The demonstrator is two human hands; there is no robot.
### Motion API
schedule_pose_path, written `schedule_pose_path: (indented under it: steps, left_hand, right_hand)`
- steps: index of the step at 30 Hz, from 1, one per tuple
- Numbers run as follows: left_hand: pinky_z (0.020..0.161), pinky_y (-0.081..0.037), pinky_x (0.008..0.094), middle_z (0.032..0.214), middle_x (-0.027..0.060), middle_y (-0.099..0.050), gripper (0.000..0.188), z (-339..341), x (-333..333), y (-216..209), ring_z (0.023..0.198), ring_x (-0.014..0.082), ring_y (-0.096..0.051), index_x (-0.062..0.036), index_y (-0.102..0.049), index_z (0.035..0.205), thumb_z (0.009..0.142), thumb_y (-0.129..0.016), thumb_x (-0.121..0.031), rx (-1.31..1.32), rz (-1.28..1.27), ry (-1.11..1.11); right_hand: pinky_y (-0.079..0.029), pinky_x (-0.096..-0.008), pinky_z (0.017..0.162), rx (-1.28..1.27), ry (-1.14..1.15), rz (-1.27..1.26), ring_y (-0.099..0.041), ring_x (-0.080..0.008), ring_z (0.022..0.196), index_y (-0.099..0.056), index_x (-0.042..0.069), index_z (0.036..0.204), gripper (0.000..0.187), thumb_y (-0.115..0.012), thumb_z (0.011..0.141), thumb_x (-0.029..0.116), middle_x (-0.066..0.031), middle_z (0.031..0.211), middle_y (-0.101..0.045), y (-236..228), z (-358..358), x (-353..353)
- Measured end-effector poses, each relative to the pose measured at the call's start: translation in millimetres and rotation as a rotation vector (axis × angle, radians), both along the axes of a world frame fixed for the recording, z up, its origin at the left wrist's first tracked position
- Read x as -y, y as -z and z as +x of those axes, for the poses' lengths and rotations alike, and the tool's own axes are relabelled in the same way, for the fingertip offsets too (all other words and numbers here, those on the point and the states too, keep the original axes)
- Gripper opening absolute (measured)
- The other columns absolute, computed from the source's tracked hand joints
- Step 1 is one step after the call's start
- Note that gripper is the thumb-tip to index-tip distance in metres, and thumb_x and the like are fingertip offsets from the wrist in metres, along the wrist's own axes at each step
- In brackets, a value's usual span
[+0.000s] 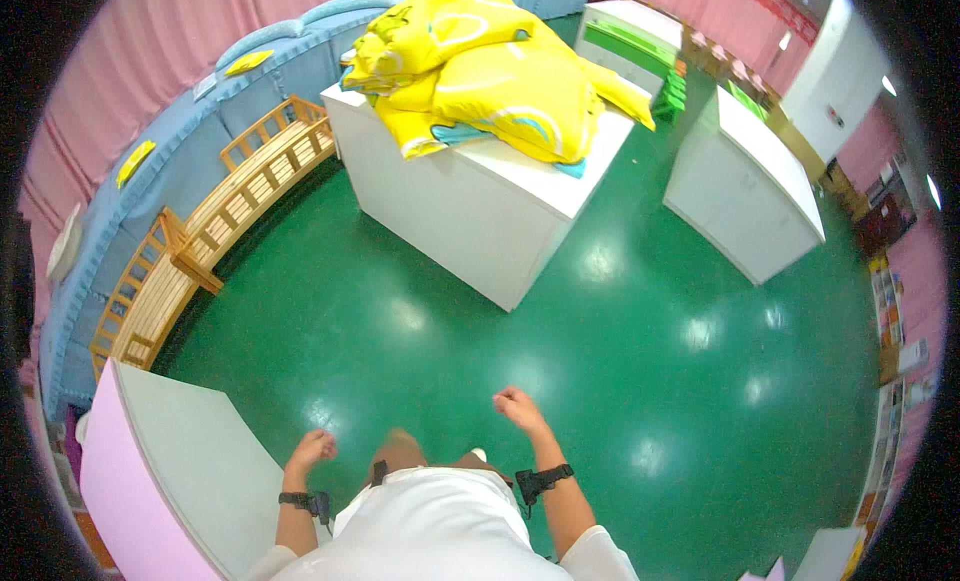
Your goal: The recorder is spreading a yellow sheet and a pink mat over white cabinets or beds in a room equipped with childcare or medical furniture.
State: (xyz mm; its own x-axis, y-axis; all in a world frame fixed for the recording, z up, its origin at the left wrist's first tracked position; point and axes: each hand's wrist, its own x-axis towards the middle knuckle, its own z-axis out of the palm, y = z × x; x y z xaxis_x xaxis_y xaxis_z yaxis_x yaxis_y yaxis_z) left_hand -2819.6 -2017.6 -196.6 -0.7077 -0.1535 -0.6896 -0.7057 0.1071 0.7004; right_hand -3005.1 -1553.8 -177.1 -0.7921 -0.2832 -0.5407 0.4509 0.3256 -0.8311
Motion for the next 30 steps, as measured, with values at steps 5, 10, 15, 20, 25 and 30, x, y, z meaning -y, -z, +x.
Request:
schedule_pose_path:
  steps: [5,10,15,20,25,30]
  left_hand:
    - [0.053,-0.045,0.0276,0.070,0.0080,-0.061,0.019,-47.7,50.3,10.2,0.056,0.0149,-0.057,-0.0042,-0.054,0.082,0.086,-0.052,-0.022,0.068,0.080,-0.206]
    - [0.051,-0.044,0.0267,0.068,0.0078,-0.060,0.021,-129.9,127.0,9.5,0.054,0.0148,-0.057,-0.0045,-0.054,0.082,0.087,-0.052,-0.024,0.086,0.099,-0.300]
    - [0.051,-0.043,0.0262,0.068,0.0062,-0.059,0.026,-253.8,216.7,4.6,0.055,0.0138,-0.055,-0.0055,-0.053,0.081,0.088,-0.052,-0.030,-0.077,0.104,-0.350]
    - [0.054,-0.042,0.0234,0.067,0.0030,-0.056,0.027,-421.1,246.5,-66.0,0.058,0.0107,-0.053,-0.0071,-0.053,0.079,0.089,-0.051,-0.033,-0.136,0.008,-0.295]
    - [0.054,-0.041,0.0218,0.064,-0.0001,-0.051,0.028,-574.5,237.7,-81.9,0.056,0.0076,-0.048,-0.0071,-0.053,0.077,0.090,-0.051,-0.032,-0.296,0.001,-0.209]
    - [0.056,-0.042,0.0236,0.072,0.0009,-0.055,0.024,-679.1,222.8,-85.5,0.061,0.0087,-0.053,-0.0062,-0.054,0.083,0.090,-0.052,-0.029,-0.200,0.021,-0.022]
  right_hand:
    - [-0.046,-0.0286,0.070,-0.128,-0.213,0.026,-0.057,-0.0145,0.079,-0.055,0.002,0.098,0.026,-0.056,0.085,0.024,-0.0067,0.086,-0.060,5.0,-123.5,91.4]
    - [-0.047,-0.0325,0.077,-0.318,-0.235,0.192,-0.059,-0.0195,0.087,-0.054,0.000,0.101,0.032,-0.060,0.082,0.025,-0.0120,0.090,-0.061,-11.3,-233.7,171.3]
    - [-0.047,-0.0356,0.078,-0.587,-0.058,0.131,-0.058,-0.0266,0.089,-0.052,0.000,0.106,0.034,-0.064,0.080,0.019,-0.0142,0.097,-0.058,-73.6,-340.2,218.8]
    - [-0.040,-0.0381,0.089,-0.907,0.124,0.322,-0.046,-0.0307,0.109,-0.048,0.003,0.114,0.046,-0.067,0.076,0.018,-0.0174,0.115,-0.047,-175.3,-452.8,214.8]
    - [-0.036,-0.0416,0.095,-1.134,0.257,0.525,-0.041,-0.0367,0.114,-0.047,0.004,0.119,0.055,-0.071,0.072,0.020,-0.0205,0.123,-0.040,-222.4,-559.6,225.9]
    - [-0.032,-0.0455,0.099,-1.199,0.132,0.447,-0.036,-0.0407,0.119,-0.046,0.004,0.123,0.068,-0.076,0.067,0.029,-0.0241,0.129,-0.035,-232.0,-651.4,280.2]
